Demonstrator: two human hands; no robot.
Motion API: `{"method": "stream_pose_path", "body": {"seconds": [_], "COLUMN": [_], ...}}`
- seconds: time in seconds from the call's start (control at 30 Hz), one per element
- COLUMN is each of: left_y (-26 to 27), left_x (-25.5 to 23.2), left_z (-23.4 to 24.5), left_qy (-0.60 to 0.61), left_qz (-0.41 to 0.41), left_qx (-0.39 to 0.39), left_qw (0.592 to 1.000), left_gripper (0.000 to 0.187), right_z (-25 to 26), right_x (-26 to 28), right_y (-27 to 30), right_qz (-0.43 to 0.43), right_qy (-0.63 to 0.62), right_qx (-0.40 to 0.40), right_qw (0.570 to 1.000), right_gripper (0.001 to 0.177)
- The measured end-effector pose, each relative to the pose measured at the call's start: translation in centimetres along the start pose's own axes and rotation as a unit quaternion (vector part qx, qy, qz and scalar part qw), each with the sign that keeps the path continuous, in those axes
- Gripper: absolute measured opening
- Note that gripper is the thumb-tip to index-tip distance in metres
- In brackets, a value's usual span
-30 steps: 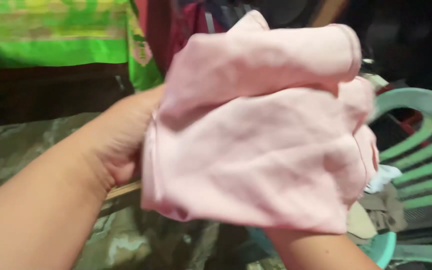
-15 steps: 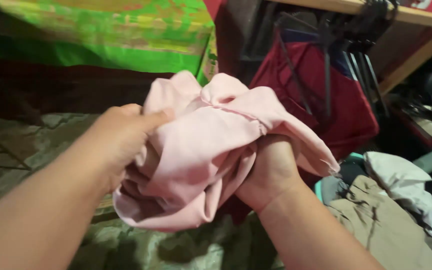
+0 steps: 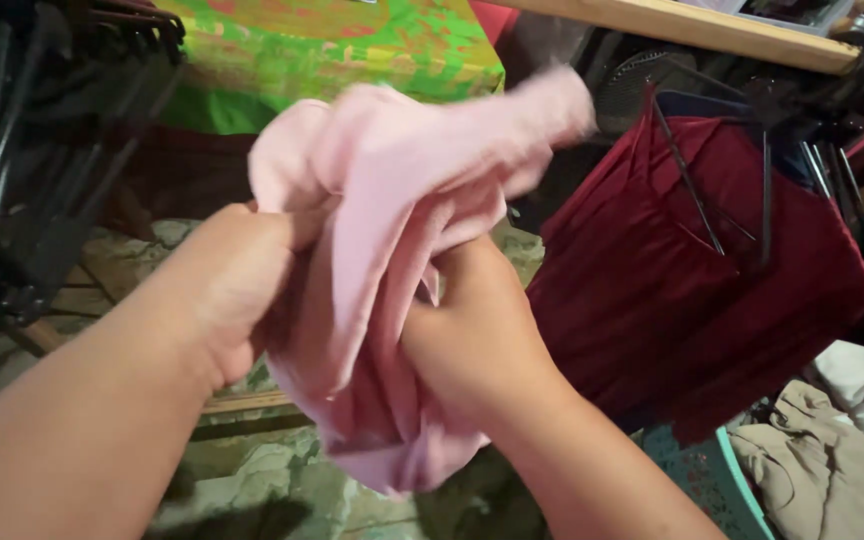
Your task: Hanging clothes on hangers and placing them on a wooden clothes rack.
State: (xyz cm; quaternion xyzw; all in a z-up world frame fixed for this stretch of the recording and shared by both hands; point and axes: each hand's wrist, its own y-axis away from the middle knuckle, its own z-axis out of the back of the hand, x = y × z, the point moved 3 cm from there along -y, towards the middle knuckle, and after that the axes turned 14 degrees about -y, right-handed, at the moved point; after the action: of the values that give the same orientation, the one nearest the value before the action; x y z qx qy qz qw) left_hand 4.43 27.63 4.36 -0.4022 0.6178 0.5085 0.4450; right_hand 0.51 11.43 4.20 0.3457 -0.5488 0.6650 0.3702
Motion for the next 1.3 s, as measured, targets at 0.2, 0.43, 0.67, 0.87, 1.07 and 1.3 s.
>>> {"method": "stream_pose_path", "body": {"seconds": [0.2,0.43,0.67,0.87,1.07,1.3], "left_y": [1.3,-1.2,-4.6,-6.8,-3.4,-3.3], "left_x": [-1.6,-1.2,-2.0,-0.8,-2.7,0.0], "left_z": [-0.9,-3.4,4.1,6.7,-1.7,-11.5], "left_qy": [-0.014,0.009,0.105,0.131,-0.004,-0.134], "left_qz": [0.001,0.012,-0.053,-0.116,-0.082,-0.19], "left_qx": [0.053,0.034,-0.236,-0.208,-0.135,0.146], "left_qw": [0.998,0.999,0.965,0.962,0.987,0.961], "left_gripper": [0.037,0.03,0.033,0.041,0.039,0.027], "right_z": [3.4,8.6,15.7,18.1,16.0,10.8], "right_x": [0.3,-1.9,-2.3,-3.4,-1.8,2.5], "right_y": [-2.0,-2.4,-3.0,-2.3,-2.5,-2.1], "right_qz": [-0.274,-0.189,-0.133,-0.137,-0.167,-0.13], "right_qy": [-0.538,-0.455,-0.417,-0.429,-0.452,-0.43], "right_qx": [-0.072,-0.073,-0.304,-0.354,-0.265,-0.066], "right_qw": [0.794,0.867,0.846,0.82,0.835,0.891], "right_gripper": [0.052,0.046,0.034,0.032,0.028,0.06]}}
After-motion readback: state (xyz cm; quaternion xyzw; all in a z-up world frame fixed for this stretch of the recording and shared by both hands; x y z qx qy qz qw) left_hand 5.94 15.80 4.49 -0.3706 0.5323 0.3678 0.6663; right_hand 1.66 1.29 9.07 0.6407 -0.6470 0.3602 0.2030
